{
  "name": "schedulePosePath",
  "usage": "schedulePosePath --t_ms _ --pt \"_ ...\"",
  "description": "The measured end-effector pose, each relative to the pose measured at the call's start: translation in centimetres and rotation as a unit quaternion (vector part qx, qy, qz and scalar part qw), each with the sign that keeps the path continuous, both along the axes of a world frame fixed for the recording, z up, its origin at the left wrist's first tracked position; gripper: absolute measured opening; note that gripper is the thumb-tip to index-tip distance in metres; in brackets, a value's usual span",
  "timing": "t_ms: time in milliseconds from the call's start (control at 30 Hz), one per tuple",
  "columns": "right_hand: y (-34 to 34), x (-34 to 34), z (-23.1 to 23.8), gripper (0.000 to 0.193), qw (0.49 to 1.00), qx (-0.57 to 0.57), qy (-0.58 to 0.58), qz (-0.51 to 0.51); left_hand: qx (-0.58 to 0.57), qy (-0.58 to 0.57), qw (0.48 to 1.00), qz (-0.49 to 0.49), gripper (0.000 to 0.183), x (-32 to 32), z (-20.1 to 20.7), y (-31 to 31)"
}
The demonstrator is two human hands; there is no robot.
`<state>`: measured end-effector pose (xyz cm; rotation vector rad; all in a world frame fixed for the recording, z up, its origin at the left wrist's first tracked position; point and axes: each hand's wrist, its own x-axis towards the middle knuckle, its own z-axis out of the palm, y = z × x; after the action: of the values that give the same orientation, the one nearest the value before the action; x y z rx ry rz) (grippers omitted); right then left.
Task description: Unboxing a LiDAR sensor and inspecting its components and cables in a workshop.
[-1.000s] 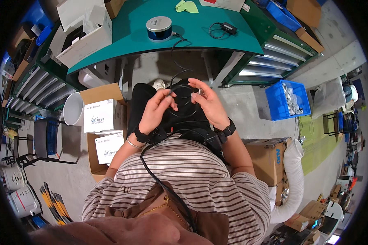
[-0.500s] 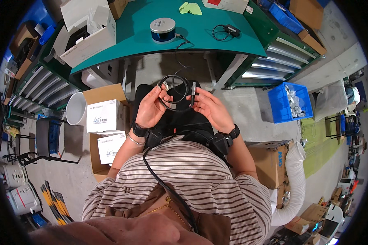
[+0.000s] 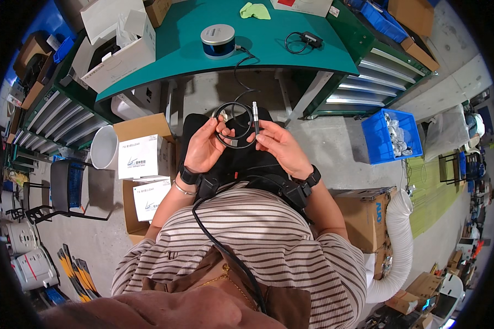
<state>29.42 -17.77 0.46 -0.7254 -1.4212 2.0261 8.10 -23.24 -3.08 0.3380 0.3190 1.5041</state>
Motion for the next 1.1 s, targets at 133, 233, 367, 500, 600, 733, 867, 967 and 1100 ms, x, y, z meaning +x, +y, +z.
schedulePosePath --t_ms 133,233,367,500,600,733,867,967,1100 --pt "-0.1 -0.01 -0.03 0.039 1.0 0.001 0.002 0.001 0.009 0.005 1.0 0.004 0.019 0.12 0.09 -0.08" --pt "-0.12 -0.08 -0.02 0.04 1.0 0.005 0.007 0.002 0.008 -0.004 1.0 0.001 0.019 0.1 0.03 -0.12" --pt "-0.21 -0.24 0.07 0.04 1.0 0.013 0.01 0.002 0.007 0.015 1.0 -0.005 0.019 0.15 -0.31 -0.14" --pt "-0.11 -0.17 -0.35 0.041 0.999 0.041 0.001 0.001 0.011 0.031 0.999 -0.015 0.021 0.32 -0.03 -0.24" --pt "-0.12 -0.14 -0.3 0.042 0.997 0.075 -0.015 -0.003 0.022 0.046 0.999 -0.018 0.021 0.42 0.19 -0.31" --pt "0.04 0.01 -0.41 0.042 0.996 0.085 -0.019 -0.012 0.032 0.049 0.998 -0.028 0.021 0.52 0.22 -0.28" --pt "0.13 0.21 -0.57 0.041 0.996 0.079 -0.017 -0.022 0.031 0.063 0.997 -0.036 0.02 0.66 0.35 -0.28" --pt "0.27 0.3 -0.74 0.041 0.997 0.07 -0.011 -0.024 0.033 0.07 0.996 -0.041 0.019 0.78 0.46 -0.26" --pt "0.31 0.43 -0.81 0.041 0.996 0.079 -0.019 -0.029 0.033 0.083 0.995 -0.049 0.02 0.81 0.26 -0.22"
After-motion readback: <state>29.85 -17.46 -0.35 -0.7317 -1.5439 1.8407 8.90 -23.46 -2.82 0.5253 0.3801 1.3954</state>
